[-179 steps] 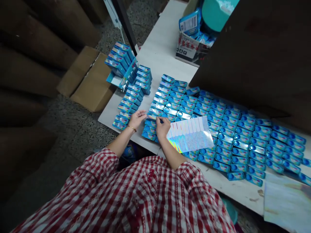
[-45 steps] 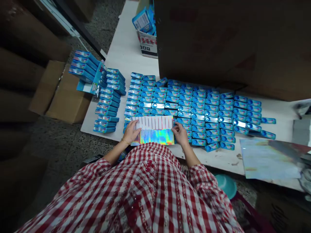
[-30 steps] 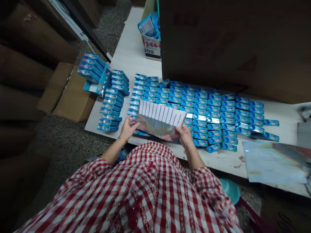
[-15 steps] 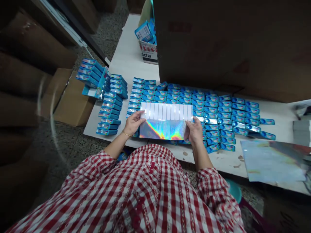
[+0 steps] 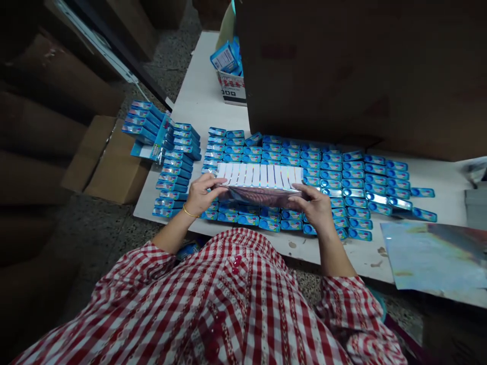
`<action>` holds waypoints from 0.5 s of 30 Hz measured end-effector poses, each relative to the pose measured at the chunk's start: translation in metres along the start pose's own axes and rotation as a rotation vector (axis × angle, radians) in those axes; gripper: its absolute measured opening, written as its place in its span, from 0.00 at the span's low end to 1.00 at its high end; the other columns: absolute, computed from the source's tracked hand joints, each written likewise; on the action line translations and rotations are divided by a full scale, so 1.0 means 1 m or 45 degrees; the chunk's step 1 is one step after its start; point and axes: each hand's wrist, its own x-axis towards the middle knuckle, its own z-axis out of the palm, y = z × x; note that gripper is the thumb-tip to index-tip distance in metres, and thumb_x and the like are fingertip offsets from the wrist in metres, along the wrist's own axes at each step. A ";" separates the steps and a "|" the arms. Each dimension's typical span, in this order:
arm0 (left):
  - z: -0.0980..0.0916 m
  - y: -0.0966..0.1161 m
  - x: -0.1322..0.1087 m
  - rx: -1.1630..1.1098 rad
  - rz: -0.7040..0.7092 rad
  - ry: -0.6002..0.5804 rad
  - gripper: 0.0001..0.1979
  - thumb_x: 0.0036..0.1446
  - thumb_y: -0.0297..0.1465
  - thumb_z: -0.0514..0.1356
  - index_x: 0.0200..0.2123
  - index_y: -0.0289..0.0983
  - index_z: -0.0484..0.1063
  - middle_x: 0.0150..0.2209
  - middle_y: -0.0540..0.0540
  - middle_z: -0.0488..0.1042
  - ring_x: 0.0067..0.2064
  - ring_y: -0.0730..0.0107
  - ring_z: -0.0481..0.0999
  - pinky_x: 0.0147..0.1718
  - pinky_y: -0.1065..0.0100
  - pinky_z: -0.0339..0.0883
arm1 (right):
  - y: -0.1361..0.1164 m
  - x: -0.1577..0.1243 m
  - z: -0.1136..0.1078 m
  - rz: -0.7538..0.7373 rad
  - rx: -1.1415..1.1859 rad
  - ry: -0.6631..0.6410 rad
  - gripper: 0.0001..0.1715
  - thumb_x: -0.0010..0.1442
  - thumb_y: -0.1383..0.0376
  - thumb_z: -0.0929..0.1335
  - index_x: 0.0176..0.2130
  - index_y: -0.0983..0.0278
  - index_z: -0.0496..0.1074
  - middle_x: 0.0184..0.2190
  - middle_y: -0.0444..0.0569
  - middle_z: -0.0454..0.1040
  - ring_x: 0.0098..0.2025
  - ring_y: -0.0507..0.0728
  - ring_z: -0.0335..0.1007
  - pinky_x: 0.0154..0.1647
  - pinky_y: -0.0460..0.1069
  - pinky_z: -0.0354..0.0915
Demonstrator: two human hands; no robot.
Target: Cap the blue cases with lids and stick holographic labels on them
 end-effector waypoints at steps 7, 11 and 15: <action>-0.002 0.038 -0.003 0.118 0.359 0.049 0.05 0.56 0.28 0.58 0.33 0.37 0.74 0.47 0.43 0.73 0.47 0.65 0.72 0.47 0.59 0.68 | -0.066 -0.022 0.007 -0.578 -0.983 0.087 0.32 0.53 0.47 0.67 0.55 0.57 0.68 0.59 0.55 0.60 0.60 0.71 0.52 0.57 0.67 0.50; -0.001 0.056 -0.008 -0.008 0.569 -0.040 0.09 0.57 0.24 0.55 0.40 0.38 0.71 0.41 0.45 0.78 0.44 0.70 0.77 0.50 0.59 0.68 | -0.098 -0.023 0.034 -0.809 -1.108 0.007 0.32 0.59 0.51 0.64 0.60 0.56 0.59 0.60 0.52 0.59 0.63 0.69 0.47 0.59 0.69 0.44; -0.007 0.067 -0.012 -0.108 0.701 -0.072 0.11 0.55 0.21 0.56 0.40 0.37 0.72 0.38 0.46 0.79 0.42 0.71 0.78 0.41 0.68 0.73 | -0.092 -0.012 0.046 -1.003 -1.024 -0.385 0.16 0.62 0.67 0.62 0.48 0.61 0.70 0.40 0.51 0.76 0.44 0.57 0.69 0.47 0.53 0.63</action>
